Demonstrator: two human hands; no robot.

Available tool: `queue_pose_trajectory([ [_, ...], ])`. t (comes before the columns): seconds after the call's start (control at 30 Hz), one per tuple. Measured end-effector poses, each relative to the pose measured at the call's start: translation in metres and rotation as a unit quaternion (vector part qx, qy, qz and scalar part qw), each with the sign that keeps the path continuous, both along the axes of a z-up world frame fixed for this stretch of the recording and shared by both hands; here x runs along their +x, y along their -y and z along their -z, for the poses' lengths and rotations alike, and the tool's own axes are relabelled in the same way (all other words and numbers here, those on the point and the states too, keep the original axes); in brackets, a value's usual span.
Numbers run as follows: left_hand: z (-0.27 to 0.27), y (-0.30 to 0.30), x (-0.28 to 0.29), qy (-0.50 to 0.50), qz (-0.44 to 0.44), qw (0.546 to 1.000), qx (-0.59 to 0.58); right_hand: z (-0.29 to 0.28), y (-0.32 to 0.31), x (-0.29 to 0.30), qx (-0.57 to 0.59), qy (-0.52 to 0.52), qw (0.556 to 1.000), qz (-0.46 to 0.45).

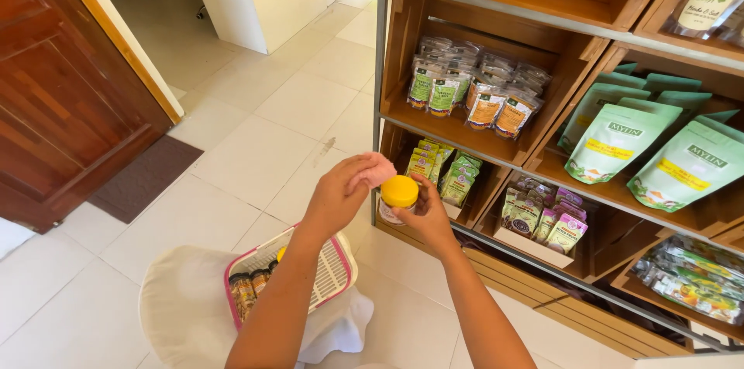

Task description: Wiping down jars and spice bottles with a pink cloth and placing them onto a wooden display shelf.

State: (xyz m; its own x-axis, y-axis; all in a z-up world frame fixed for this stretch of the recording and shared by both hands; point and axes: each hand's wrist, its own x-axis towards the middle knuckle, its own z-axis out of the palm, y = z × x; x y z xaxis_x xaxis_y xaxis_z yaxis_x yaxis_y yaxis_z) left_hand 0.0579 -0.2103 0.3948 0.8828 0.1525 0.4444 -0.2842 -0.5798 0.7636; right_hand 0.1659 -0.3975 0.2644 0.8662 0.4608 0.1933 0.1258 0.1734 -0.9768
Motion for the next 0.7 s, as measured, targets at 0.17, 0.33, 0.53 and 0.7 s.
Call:
queue_pose_trajectory([
  [0.17, 0.012, 0.015, 0.013, 0.038, 0.069, 0.997, 0.008, 0.004, -0.009, 0.013, 0.064, -0.058, 0.996, 0.013],
  [0.33, 0.029, -0.004, 0.040, 0.102, 0.041, 0.994, -0.008, 0.022, -0.020, 0.039, 0.146, -0.149, 0.978, -0.006],
  [0.53, 0.031, -0.027, 0.067, 0.140, 0.045, 0.988, -0.041, 0.024, -0.043, 0.063, 0.245, -0.259, 0.934, -0.019],
  [0.7, 0.037, -0.076, 0.101, 0.092, 0.070, 0.988, -0.102, 0.001, -0.079, 0.089, 0.228, -0.238, 0.944, -0.017],
])
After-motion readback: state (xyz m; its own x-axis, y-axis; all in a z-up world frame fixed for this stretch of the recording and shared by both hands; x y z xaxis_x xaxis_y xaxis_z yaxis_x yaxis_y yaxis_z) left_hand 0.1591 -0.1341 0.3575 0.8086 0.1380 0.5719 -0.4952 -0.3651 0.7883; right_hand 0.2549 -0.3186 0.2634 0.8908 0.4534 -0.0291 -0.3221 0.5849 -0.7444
